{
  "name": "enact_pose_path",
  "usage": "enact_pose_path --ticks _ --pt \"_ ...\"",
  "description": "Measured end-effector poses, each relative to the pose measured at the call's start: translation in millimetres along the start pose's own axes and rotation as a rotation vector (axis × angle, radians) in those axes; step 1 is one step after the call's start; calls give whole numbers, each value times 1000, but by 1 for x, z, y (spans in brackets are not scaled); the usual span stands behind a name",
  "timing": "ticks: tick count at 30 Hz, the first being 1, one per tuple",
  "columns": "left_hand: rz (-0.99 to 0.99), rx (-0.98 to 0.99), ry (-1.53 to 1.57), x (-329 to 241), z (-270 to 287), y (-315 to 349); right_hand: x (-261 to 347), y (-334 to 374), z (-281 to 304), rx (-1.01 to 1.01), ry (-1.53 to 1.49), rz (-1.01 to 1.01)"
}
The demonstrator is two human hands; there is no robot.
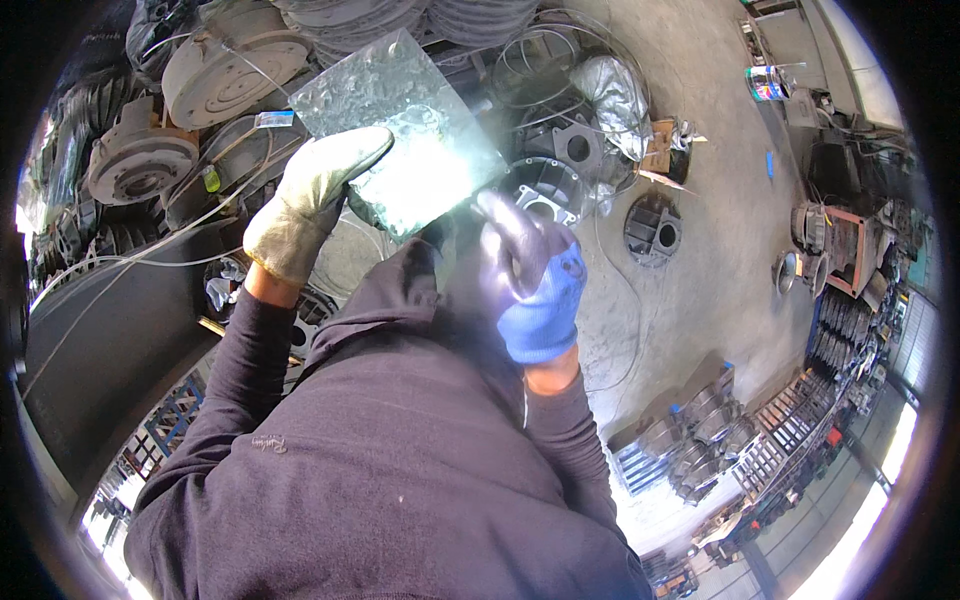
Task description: The person scrapes a metal part with a handheld tool, removing material from its surface. They hold the part steady with one hand and scrape with the other, occasionally adjusting their position and the part's orientation.
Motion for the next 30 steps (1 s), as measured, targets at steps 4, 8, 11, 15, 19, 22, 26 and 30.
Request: enact_pose_path --ticks 4,8,11,15,19,22,26,30 --pt "-14 -17 1 0 2 -3 1 -2 0 -11 98 32" --pt "33 25 38 -1 1 -3 5 3 4 -33 26 19" --pt "29 14 39 -3 0 -4 6 7 9 -26 20 10" --pt "24 8 71 -5 1 -5 7 9 5 4 100 69" --pt "2 2 -46 -8 4 -5 0 4 5 -36 -21 28" --pt "2 14 -64 -8 6 -6 3 3 5 -93 5 96" --pt "28 19 78 -7 4 -2 2 8 6 -30 67 87" --pt "24 23 78 -7 -3 -1 -7 7 8 -53 -32 33"
Point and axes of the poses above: each hand's wrist, its own y-axis away from the middle knuckle, its own z-axis out of the back of the hand, x = y × z, the point moved 3 cm from there along -y, towards the middle knuckle, and after that the axes turned 13 degrees about x, right-handed, at the moved point
